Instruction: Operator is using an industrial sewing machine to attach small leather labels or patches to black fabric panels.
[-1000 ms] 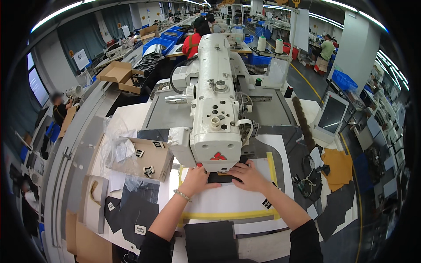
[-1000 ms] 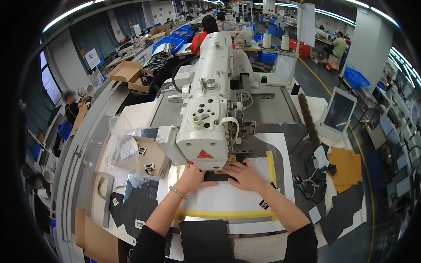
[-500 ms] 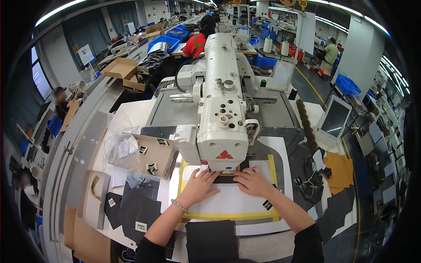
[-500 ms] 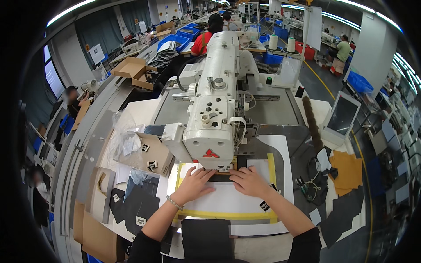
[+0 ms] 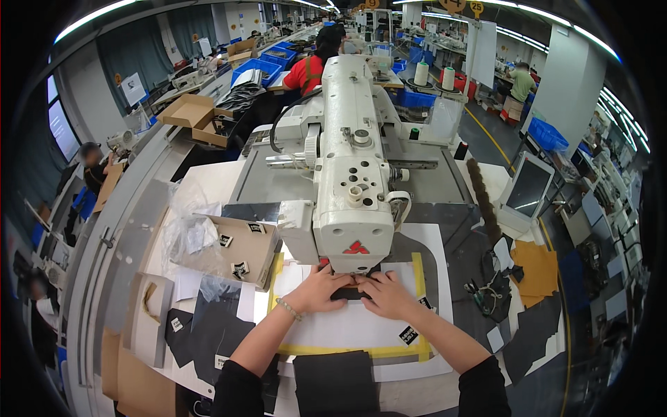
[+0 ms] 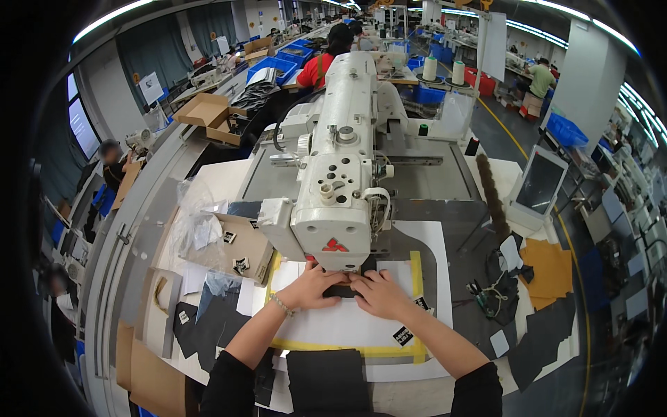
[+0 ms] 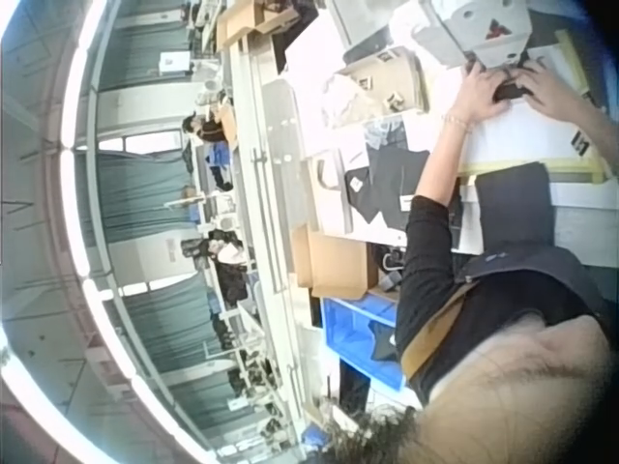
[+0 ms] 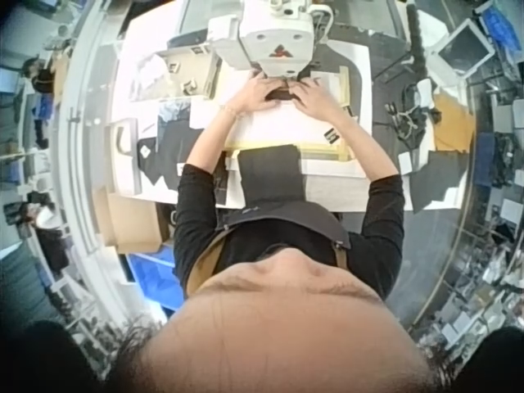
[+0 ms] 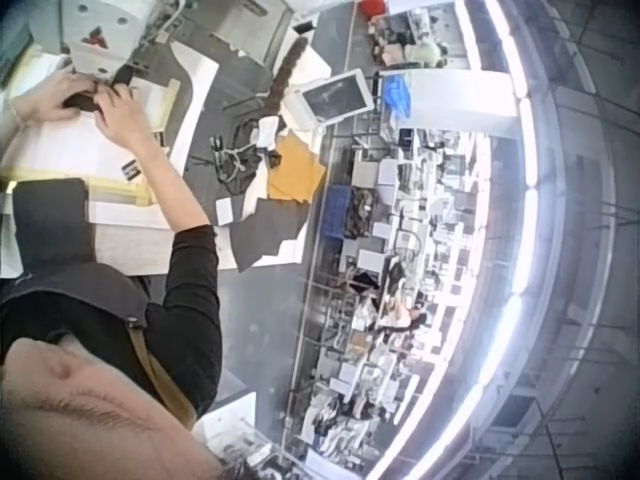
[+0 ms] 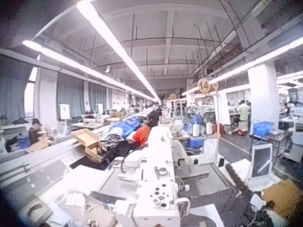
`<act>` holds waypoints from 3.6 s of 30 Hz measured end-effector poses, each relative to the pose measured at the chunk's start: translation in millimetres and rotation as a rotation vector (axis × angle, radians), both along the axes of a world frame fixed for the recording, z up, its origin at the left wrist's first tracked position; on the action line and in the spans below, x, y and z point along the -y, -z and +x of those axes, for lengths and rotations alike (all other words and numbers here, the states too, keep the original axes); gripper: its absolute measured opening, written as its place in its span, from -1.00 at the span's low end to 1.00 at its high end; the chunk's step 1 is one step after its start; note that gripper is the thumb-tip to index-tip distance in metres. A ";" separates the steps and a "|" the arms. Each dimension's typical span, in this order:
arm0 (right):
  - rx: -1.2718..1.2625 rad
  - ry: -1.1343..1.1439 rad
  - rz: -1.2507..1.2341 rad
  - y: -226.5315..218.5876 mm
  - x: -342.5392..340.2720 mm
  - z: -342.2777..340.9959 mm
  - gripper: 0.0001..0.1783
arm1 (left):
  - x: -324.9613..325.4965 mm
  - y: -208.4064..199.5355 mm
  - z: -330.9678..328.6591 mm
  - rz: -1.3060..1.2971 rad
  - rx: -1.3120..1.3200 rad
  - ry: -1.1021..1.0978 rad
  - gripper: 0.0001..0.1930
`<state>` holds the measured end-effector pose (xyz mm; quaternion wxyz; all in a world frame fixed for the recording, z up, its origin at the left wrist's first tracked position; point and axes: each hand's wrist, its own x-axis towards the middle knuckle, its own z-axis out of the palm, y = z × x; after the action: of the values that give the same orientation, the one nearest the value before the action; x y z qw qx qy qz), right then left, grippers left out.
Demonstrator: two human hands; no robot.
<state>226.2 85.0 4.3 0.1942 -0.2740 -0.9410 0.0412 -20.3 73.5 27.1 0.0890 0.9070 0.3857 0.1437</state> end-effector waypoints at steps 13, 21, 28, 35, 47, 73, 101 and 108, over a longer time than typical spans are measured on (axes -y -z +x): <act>-0.014 -0.007 0.058 -3.9 2.5 -1.5 -0.75 | 5.6 7.7 -5.1 0.157 -0.011 -0.083 -0.70; -0.101 -0.024 0.103 -4.3 6.6 3.5 -0.77 | 7.9 6.4 5.7 0.111 -0.010 -0.101 -0.66; -0.178 -0.025 0.105 -5.2 6.7 2.7 -0.80 | 10.6 4.7 6.3 0.096 -0.046 -0.127 -0.67; -0.232 -0.022 0.171 -6.0 -3.8 4.9 -0.79 | 2.2 6.6 6.2 0.124 -0.032 -0.124 -0.63; -0.342 -0.054 0.219 -3.5 -19.5 1.8 -0.88 | -11.2 24.4 -2.9 -0.139 0.198 -0.221 -0.68; -0.317 0.040 0.232 -5.3 -1.2 41.4 -0.93 | 19.0 -17.3 21.7 0.193 -0.330 0.053 -0.95; -0.002 0.020 0.461 -15.3 39.4 48.9 -0.77 | 59.6 -23.9 21.5 0.245 0.046 -0.005 -0.82; -0.014 0.035 0.431 -27.4 113.3 61.5 -0.79 | 142.8 -38.5 26.9 0.269 0.013 0.138 -0.71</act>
<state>287.6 -28.3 31.7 0.2553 -0.2421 -0.9218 -0.1626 6.6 -69.3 65.6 -0.0214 0.9341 0.2991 0.1935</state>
